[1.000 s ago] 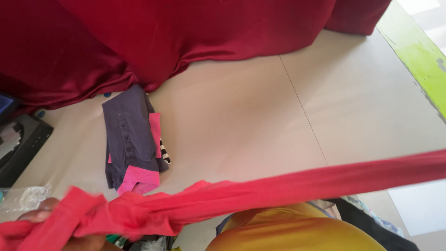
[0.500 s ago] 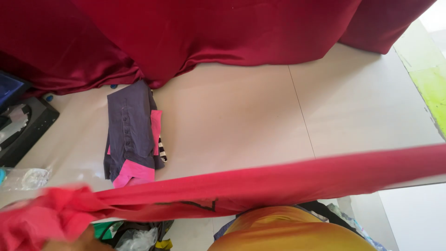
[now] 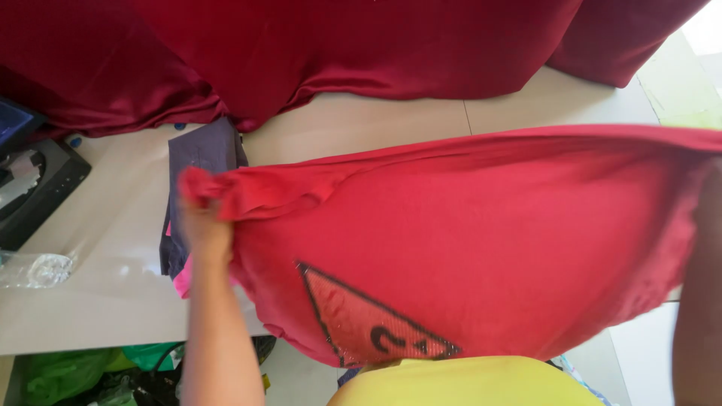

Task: The person folds several shirts on a white table, including a striped shirt, a gray shirt, a red shirt, and a pink floral shirt. The person smooths and folds each shirt by hand, stacking them neatly on the table.

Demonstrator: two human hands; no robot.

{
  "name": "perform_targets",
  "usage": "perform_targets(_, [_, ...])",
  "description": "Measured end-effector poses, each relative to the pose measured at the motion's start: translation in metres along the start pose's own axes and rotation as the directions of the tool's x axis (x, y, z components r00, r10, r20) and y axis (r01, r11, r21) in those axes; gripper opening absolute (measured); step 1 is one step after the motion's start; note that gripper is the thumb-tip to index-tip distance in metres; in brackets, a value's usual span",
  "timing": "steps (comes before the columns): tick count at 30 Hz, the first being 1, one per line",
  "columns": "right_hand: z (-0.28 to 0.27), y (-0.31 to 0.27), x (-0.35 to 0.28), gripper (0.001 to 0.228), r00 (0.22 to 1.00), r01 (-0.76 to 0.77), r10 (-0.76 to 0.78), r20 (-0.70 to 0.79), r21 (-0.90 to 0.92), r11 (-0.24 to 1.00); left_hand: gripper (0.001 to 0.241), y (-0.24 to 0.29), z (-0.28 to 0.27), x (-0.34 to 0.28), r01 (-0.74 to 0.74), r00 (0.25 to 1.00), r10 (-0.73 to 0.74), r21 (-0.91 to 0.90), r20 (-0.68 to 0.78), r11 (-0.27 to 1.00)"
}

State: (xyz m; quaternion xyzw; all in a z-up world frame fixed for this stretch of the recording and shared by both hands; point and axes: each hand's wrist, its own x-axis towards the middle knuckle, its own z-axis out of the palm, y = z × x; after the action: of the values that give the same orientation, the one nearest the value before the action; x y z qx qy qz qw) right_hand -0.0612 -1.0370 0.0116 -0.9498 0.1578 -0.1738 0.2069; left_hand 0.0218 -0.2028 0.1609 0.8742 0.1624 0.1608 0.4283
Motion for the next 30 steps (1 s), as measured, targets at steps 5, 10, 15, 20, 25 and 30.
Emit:
perform_targets(5, [0.067, -0.119, -0.069, 0.085, 0.983, -0.122, 0.127, 0.133, -0.046, 0.991, 0.089, -0.087, 0.095, -0.056, -0.061, 0.998, 0.064, 0.480, 0.011, 0.875])
perform_targets(10, [0.094, -0.117, -0.115, 0.065, 0.963, -0.079, 0.123, 0.238, -0.185, 0.980, 0.058, -0.069, 0.132, -0.120, -0.313, 0.949, 0.274, 0.365, 0.157, 0.877])
perform_targets(15, [0.070, -0.134, -0.101, 0.057, 0.966, -0.223, 0.214, 0.146, 0.045, 0.974, 0.050, -0.071, 0.156, -0.116, -0.362, 0.928, 0.312, 0.290, 0.205, 0.886])
perform_targets(20, [0.097, -0.165, -0.104, 0.069, 0.945, -0.211, 0.234, 0.226, -0.121, 0.970, 0.074, -0.033, 0.163, -0.119, -0.167, 0.935, -0.049, 0.556, 0.351, 0.814])
perform_targets(25, [0.106, -0.177, -0.088, 0.082, 0.900, -0.203, 0.312, 0.304, -0.341, 0.918, 0.078, -0.022, 0.167, -0.103, -0.201, 0.877, -0.219, 0.739, 0.428, 0.643])
perform_targets(30, [0.116, -0.164, -0.039, 0.081, 0.878, -0.244, 0.369, 0.305, -0.378, 0.893, 0.081, -0.021, 0.175, -0.067, -0.145, 0.915, -0.191, 0.731, 0.356, 0.667])
